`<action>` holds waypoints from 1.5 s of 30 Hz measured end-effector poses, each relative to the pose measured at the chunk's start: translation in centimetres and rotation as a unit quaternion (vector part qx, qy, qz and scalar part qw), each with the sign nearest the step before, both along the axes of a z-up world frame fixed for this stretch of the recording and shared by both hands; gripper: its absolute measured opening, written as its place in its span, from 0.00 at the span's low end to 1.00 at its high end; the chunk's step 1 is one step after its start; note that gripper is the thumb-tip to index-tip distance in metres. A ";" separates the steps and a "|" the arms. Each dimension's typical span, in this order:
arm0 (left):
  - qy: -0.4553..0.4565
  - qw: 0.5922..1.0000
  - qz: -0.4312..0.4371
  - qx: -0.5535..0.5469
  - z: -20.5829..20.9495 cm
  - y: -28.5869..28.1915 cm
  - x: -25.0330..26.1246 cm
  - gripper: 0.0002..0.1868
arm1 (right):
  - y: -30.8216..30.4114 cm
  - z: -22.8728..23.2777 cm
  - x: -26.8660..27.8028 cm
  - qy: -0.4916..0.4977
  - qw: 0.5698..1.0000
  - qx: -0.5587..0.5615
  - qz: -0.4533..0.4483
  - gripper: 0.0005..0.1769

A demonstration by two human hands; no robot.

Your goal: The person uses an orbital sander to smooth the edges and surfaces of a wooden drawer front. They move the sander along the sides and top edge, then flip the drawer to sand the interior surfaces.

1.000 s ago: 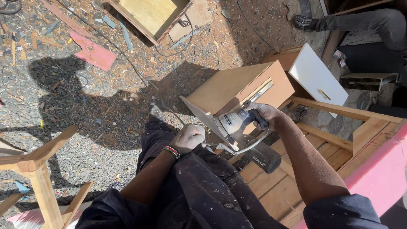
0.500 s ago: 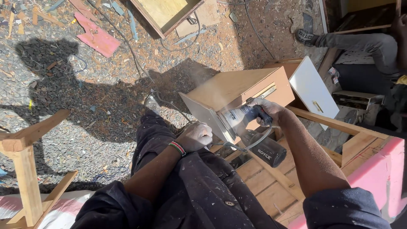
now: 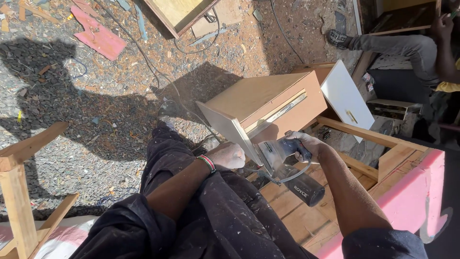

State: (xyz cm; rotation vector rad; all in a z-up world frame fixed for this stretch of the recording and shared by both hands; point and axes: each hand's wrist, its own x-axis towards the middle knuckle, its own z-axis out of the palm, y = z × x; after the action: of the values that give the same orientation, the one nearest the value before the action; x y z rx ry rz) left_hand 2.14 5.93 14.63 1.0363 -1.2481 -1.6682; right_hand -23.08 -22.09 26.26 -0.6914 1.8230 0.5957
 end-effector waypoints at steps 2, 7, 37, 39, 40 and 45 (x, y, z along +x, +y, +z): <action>0.000 1.000 0.006 0.017 -1.8 0.4 -0.7 0.20 | 0.5 0.8 3.0 -0.007 1.000 -0.002 0.003 0.12; -0.027 0.998 0.019 0.051 -1.1 1.4 0.7 0.21 | -2.0 -2.0 5.8 -0.038 0.999 0.000 0.026 0.13; -0.048 0.998 0.045 0.004 -3.5 1.0 -3.4 0.18 | 1.6 -0.1 -5.0 -0.002 1.000 -0.011 -0.022 0.14; -0.067 0.997 0.048 -0.006 -5.0 0.7 -4.3 0.19 | 1.8 0.2 -4.6 -0.004 1.000 -0.023 -0.013 0.13; -0.068 0.997 0.048 -0.006 -5.5 1.1 -4.8 0.19 | 1.7 0.0 -4.1 -0.005 1.000 -0.023 -0.013 0.13; -0.107 0.993 0.051 0.007 -6.9 1.5 -5.0 0.17 | -0.1 0.0 0.5 -0.029 0.999 -0.016 0.016 0.13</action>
State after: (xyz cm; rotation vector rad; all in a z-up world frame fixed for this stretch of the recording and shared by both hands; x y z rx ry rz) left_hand -2.87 7.44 7.75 1.2933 -1.2968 -1.5216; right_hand -22.61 -22.15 26.23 -0.7536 1.7742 0.5624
